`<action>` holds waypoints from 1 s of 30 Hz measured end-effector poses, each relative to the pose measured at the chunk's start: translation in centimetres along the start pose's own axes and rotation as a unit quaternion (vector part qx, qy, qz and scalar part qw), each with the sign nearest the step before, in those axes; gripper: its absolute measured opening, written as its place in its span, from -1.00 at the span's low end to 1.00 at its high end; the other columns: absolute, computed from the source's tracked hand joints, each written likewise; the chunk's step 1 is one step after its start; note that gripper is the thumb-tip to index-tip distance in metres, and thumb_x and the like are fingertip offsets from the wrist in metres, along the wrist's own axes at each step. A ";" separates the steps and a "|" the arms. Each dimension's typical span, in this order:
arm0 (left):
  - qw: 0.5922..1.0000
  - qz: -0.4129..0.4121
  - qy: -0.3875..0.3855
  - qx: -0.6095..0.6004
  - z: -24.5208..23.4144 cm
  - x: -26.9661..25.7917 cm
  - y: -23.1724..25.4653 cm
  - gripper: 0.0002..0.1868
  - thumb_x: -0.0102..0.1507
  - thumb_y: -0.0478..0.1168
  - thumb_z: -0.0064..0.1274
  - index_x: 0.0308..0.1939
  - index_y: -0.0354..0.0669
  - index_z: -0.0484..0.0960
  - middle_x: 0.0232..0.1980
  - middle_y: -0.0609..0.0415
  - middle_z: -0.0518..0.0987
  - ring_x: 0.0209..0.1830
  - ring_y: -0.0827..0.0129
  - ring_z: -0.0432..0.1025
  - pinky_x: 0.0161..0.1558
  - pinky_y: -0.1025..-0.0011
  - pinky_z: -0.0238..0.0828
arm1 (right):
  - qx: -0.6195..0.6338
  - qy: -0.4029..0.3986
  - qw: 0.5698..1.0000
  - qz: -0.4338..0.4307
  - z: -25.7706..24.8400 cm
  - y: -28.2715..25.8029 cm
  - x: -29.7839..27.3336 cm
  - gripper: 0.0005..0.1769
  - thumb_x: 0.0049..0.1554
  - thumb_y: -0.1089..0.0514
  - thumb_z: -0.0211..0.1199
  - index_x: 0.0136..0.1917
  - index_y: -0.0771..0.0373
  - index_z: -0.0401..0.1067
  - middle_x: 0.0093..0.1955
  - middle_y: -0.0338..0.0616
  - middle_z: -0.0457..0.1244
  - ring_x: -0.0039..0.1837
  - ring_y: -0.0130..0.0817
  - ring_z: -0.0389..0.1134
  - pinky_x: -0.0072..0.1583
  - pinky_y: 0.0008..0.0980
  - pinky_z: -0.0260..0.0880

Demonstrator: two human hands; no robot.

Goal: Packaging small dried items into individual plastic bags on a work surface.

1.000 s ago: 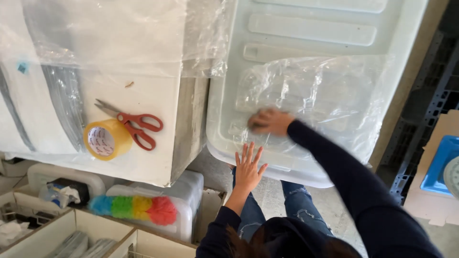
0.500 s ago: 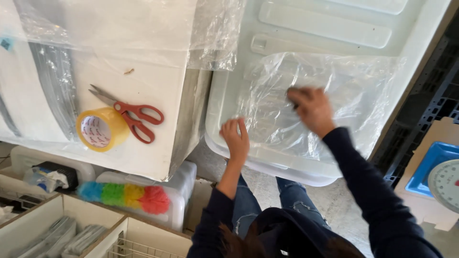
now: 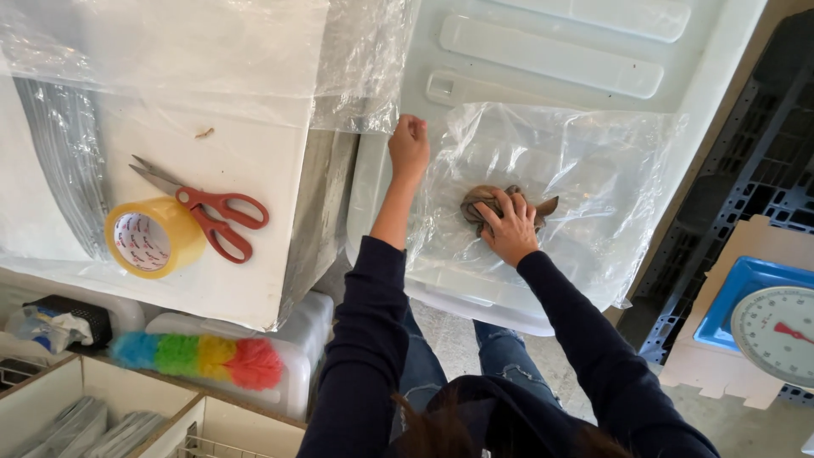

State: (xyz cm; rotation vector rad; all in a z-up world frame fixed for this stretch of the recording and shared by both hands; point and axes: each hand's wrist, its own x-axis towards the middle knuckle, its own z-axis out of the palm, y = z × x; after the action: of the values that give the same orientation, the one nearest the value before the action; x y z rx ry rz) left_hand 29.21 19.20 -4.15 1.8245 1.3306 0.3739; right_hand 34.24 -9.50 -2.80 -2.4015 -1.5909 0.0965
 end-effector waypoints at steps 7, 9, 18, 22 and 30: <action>0.973 -0.096 -0.199 0.073 2.4 0.0 2.2 -0.06 0.14 0.66 -0.17 0.05 -0.07 0.68 0.09 -0.08 0.68 0.21 -0.11 0.51 0.28 -0.03 0.41 | -0.006 0.004 1.000 -0.006 -0.1 0.0 0.1 -0.42 0.09 -0.12 0.10 0.40 -0.33 0.30 0.48 -0.16 0.05 0.44 0.01 0.02 0.23 -0.08 0.05; 0.977 -0.139 -0.150 0.057 4.6 0.7 2.1 -0.25 0.02 0.47 0.13 0.04 0.04 0.71 0.09 0.07 0.69 0.19 -0.04 0.53 0.24 0.04 0.47 | -0.012 0.008 1.000 -0.012 -0.3 0.0 0.0 -0.41 0.08 -0.10 0.12 0.40 -0.32 0.30 0.49 -0.16 0.04 0.43 0.01 0.03 0.22 -0.09 0.05; 0.976 -0.182 -0.102 -0.068 0.7 4.9 5.9 -0.88 0.32 -0.08 -0.10 -0.27 0.06 0.37 -0.25 0.30 0.61 -0.40 0.47 0.70 -0.17 0.31 0.38 | 0.018 -0.042 0.998 -0.036 -2.8 -0.2 0.7 -0.48 0.16 -0.16 0.25 0.37 -0.13 0.37 0.45 0.03 0.11 0.34 0.18 0.12 0.16 0.19 0.25; 0.985 -0.069 -0.094 -0.124 0.9 5.2 -1.0 -0.71 0.28 0.14 -0.06 -0.14 0.08 0.45 -0.22 0.24 0.52 -0.19 0.44 0.46 -0.03 0.36 0.35 | 0.026 -0.054 0.998 -0.030 -2.1 0.1 0.3 -0.43 0.12 -0.05 0.29 0.40 -0.15 0.34 0.48 0.00 0.08 0.37 0.18 0.10 0.15 0.22 0.25; 0.959 0.211 0.022 0.188 -9.3 -20.6 -2.7 -0.73 0.24 -0.15 0.17 0.01 0.00 0.54 0.02 0.08 0.46 0.10 0.13 0.38 0.18 0.15 0.26 | 0.168 0.090 0.982 0.017 -2.7 -1.0 2.9 -0.43 0.03 0.13 0.30 0.32 -0.18 0.48 0.26 -0.06 0.11 0.23 0.04 0.18 0.19 -0.10 0.28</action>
State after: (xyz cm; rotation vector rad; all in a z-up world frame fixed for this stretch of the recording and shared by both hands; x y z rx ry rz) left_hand 13.23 5.25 4.09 2.4437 1.0838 0.4046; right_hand 35.06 -6.95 0.28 -2.1130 -1.3335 0.1371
